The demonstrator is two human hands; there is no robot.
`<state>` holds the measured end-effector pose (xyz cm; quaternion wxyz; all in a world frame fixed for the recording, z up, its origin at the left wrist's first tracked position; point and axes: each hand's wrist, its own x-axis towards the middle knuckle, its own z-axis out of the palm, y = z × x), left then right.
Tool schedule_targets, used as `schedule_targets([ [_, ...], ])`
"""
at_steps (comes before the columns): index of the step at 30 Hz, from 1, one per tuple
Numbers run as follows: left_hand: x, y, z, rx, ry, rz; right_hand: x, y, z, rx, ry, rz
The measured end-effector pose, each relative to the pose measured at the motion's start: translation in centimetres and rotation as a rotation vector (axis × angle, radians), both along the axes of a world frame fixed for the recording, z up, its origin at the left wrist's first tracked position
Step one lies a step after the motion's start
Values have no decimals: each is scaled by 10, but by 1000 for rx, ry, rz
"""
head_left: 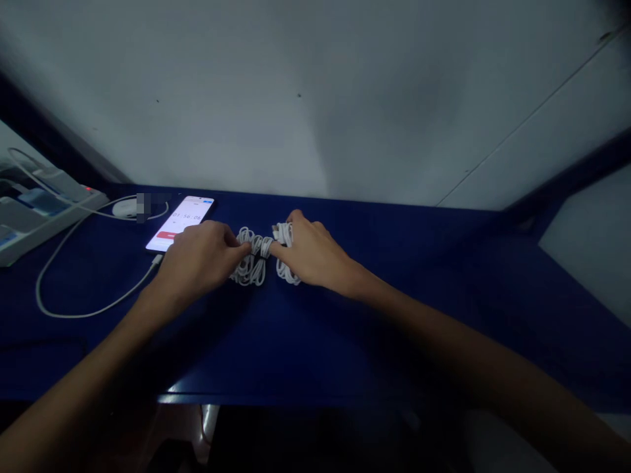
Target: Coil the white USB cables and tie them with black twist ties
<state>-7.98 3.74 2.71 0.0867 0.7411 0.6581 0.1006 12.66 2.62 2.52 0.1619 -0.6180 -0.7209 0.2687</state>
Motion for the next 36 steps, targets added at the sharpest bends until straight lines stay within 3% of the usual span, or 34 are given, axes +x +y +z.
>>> schedule_targets([
  [8,0,-2,2,-7,-59,22,-19,18,2,-103,153,52],
  [15,6,-5,5,-35,-87,25,-15,19,-5,-180,220,24],
  [22,9,-4,4,-52,-69,32,-21,17,-9,-276,443,24],
  [30,9,-1,8,-52,-39,36,-22,22,-19,-260,564,-32],
  [36,7,-1,8,-49,-33,29,-22,26,-5,-204,551,-7],
])
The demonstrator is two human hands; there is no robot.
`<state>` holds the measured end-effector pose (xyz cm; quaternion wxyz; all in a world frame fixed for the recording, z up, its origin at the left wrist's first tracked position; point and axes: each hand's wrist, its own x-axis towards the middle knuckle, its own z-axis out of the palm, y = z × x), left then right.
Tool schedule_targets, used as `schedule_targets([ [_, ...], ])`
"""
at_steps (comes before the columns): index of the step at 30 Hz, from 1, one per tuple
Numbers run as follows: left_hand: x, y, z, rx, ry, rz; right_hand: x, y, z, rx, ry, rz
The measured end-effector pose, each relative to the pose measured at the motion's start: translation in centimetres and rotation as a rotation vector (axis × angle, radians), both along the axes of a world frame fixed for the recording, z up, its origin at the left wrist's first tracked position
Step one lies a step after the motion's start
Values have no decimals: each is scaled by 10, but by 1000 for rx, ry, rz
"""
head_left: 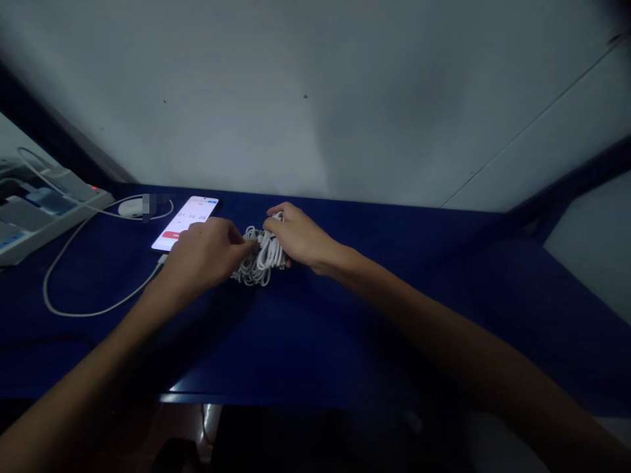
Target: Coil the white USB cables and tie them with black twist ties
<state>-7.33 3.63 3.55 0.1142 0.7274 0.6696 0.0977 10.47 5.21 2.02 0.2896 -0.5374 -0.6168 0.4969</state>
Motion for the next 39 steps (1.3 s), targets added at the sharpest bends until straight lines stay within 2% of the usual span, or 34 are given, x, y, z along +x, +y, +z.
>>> schedule_targets([
  [6,-3,-3,9,42,-43,5,-2,3,11,82,-129,109],
  [12,0,-6,11,35,-70,51,-5,3,17,222,-305,149],
  [18,-1,-6,8,68,-115,11,-6,3,20,248,-355,124],
  [24,4,-14,4,95,-133,15,2,5,19,221,-299,46],
  [27,8,-19,0,113,-66,-4,14,3,19,173,-245,-2],
  [31,11,-19,-3,109,10,0,38,-4,16,33,-140,6],
  [39,19,-19,4,147,75,-3,94,-36,10,-183,38,-36],
])
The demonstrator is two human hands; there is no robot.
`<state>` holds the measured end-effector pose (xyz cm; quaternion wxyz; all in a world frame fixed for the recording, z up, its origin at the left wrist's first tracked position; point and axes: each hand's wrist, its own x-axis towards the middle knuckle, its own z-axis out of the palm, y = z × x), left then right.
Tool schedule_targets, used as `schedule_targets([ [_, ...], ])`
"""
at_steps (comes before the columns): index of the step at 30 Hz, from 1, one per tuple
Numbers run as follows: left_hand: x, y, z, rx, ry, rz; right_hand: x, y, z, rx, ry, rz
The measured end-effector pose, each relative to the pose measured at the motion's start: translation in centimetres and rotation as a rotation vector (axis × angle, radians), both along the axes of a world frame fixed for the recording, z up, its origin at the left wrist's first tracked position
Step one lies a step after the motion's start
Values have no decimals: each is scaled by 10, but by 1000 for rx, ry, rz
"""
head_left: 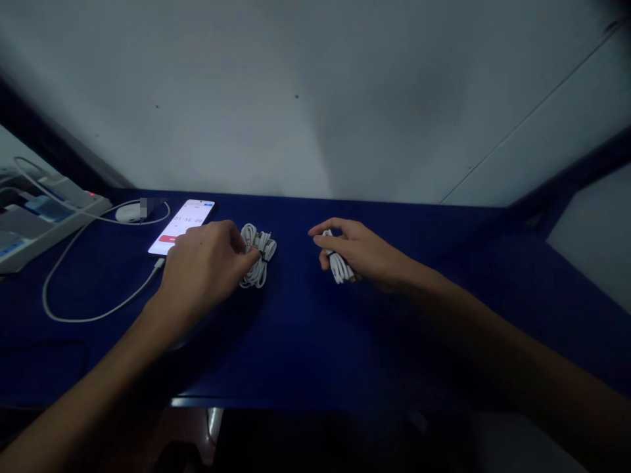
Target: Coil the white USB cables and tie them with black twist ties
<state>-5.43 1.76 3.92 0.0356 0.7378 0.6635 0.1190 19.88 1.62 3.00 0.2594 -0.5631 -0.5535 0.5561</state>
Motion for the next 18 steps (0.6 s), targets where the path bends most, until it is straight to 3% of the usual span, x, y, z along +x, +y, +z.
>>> schedule_targets([
  [5,7,-8,11,43,-65,-12,21,-17,-8,-35,113,-43],
  [9,32,-24,16,131,-192,-113,33,-24,-17,-83,204,-39],
  [13,72,-31,1,-154,-505,-255,38,-23,-27,-50,316,-73],
  [18,111,-16,-29,-554,-1218,-256,40,-17,-41,203,375,-139],
])
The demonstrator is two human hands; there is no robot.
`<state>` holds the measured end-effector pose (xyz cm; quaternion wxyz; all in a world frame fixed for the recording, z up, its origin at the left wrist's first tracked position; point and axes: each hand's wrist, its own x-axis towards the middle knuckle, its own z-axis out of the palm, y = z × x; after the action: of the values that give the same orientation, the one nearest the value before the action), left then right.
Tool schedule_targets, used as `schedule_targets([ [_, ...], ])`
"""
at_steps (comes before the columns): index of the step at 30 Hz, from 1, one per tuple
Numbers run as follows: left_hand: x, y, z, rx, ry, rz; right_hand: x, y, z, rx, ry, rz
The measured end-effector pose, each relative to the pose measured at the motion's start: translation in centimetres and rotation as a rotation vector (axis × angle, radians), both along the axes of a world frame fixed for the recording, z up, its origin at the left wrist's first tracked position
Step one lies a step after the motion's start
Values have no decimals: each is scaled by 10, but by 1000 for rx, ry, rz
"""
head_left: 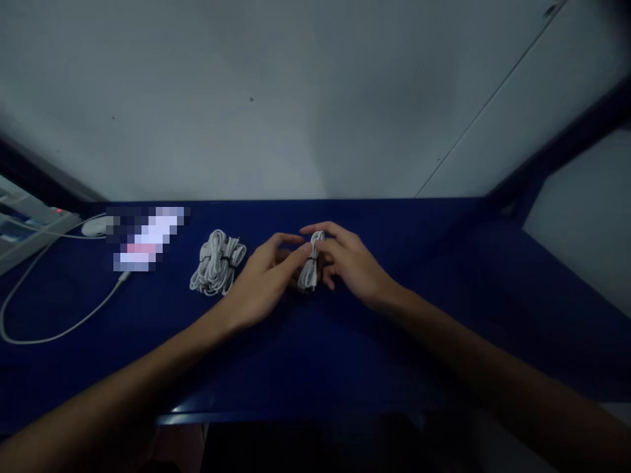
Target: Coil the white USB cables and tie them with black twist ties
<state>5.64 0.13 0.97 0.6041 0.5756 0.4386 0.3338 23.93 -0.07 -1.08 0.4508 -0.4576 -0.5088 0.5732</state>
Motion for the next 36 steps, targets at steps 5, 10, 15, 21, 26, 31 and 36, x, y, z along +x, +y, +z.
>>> schedule_targets([
  [5,8,12,-18,-89,-218,-117,7,2,-8,169,-51,-130],
  [10,-1,10,-25,-156,-288,-219,8,-3,-4,202,26,-88],
  [15,-4,4,-21,-202,-285,-247,4,-11,3,198,-4,-64],
  [21,-4,1,-22,-175,-311,-132,5,-12,5,316,-209,-320],
  [26,-6,1,-20,-152,-343,-2,5,-23,19,272,-480,-305],
  [31,-11,1,-22,19,-207,73,-2,-31,21,248,-594,-55],
  [36,-14,-3,-28,166,-98,76,-1,-30,4,431,-596,-74],
])
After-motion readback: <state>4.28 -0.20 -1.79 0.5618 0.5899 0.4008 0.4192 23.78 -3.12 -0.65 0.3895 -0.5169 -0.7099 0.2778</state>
